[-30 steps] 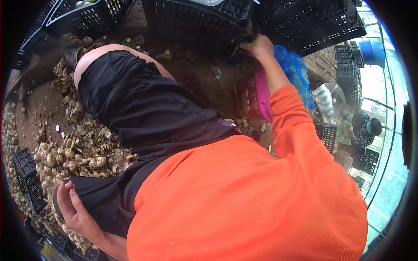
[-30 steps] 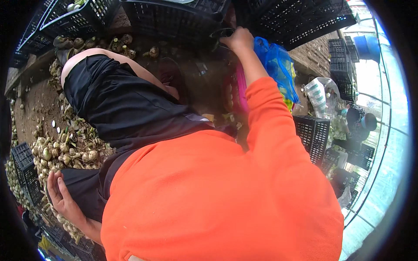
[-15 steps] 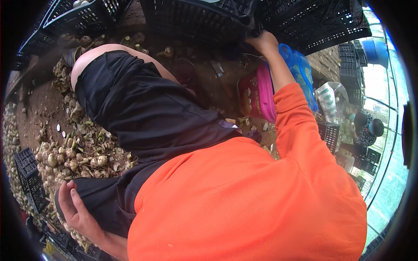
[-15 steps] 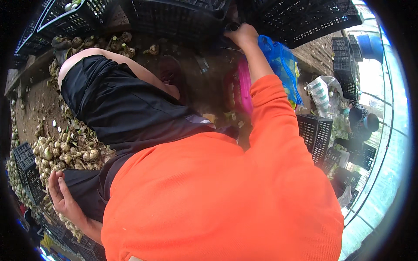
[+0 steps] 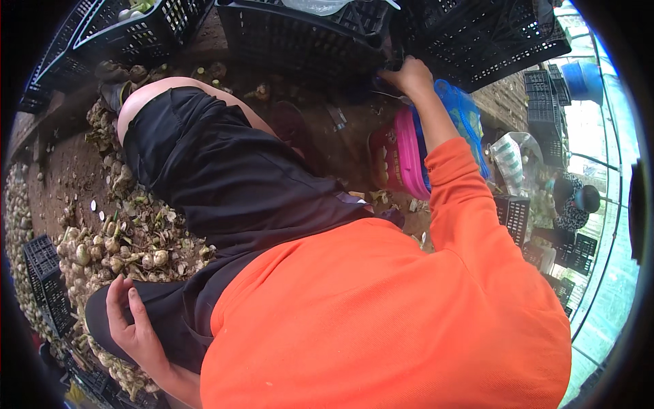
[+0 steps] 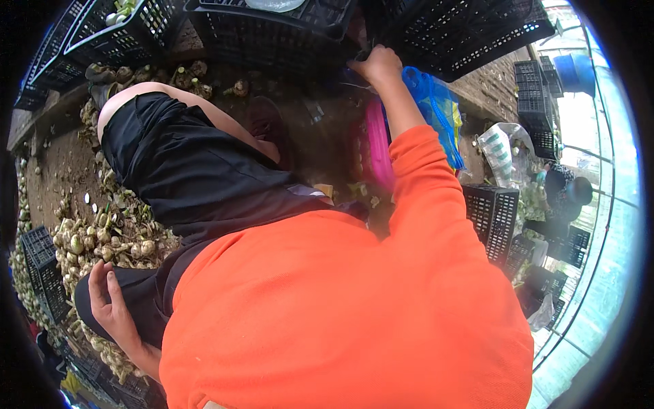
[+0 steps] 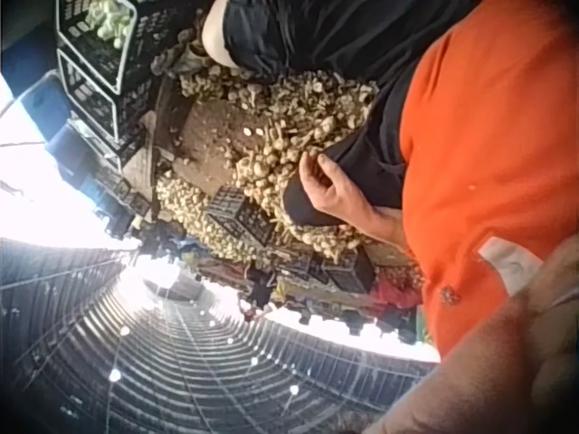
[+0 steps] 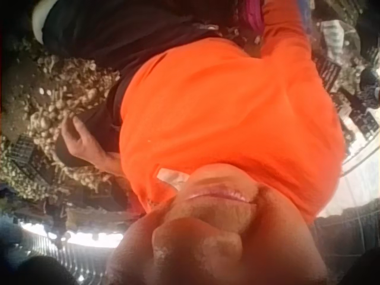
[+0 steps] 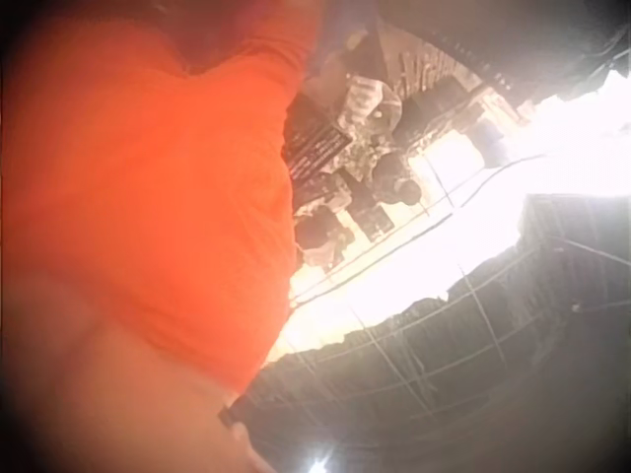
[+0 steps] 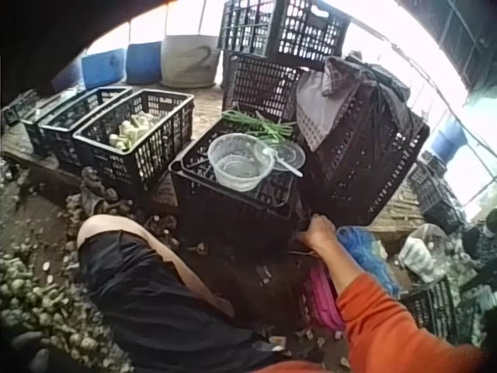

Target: The person creates a handle or fastening for a blue metal bottle by braiding green plastic twine, cutting the excess with a blade, and tying the braided cord around the neck of the bottle.

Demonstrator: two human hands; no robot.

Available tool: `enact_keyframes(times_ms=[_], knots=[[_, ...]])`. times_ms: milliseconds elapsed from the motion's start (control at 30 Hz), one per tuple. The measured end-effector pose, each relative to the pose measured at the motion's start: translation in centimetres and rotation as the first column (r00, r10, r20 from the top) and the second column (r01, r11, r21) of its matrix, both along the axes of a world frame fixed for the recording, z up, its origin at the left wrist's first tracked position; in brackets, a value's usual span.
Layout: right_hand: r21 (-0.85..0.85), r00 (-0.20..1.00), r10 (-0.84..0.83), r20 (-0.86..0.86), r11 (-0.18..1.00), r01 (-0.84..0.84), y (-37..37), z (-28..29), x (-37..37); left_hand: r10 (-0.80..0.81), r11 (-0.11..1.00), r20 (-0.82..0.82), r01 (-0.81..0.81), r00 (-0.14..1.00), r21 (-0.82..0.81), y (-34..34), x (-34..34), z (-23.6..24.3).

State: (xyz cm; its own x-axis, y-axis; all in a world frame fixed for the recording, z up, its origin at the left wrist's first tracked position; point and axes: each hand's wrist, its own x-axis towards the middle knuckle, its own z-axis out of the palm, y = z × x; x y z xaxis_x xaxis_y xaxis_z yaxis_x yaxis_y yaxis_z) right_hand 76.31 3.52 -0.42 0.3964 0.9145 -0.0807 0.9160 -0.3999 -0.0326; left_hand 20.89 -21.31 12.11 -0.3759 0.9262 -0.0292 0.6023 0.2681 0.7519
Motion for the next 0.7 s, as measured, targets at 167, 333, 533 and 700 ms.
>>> enact_keyframes(times_ms=[167,333,533,700], knots=[[-0.038,0.998,-0.022,-0.053,0.999,0.02,-0.4,-0.3,0.1,-0.041,0.999,-0.061,0.039,0.997,-0.032,-0.3,0.5,0.3],[0.074,1.0,0.01,0.025,0.997,-0.012,-0.8,0.1,-0.5,-0.049,0.999,-0.053,0.048,0.997,-0.012,-0.4,0.3,0.1],[0.596,0.996,0.082,0.031,0.799,-0.085,-0.1,0.7,1.0,-0.077,0.997,-0.072,0.075,0.994,-0.021,-0.1,0.4,0.4],[0.962,0.949,0.311,-0.05,0.272,-0.039,-2.8,9.8,-3.9,-0.068,0.995,0.059,0.064,0.996,0.073,0.2,1.3,1.7]])
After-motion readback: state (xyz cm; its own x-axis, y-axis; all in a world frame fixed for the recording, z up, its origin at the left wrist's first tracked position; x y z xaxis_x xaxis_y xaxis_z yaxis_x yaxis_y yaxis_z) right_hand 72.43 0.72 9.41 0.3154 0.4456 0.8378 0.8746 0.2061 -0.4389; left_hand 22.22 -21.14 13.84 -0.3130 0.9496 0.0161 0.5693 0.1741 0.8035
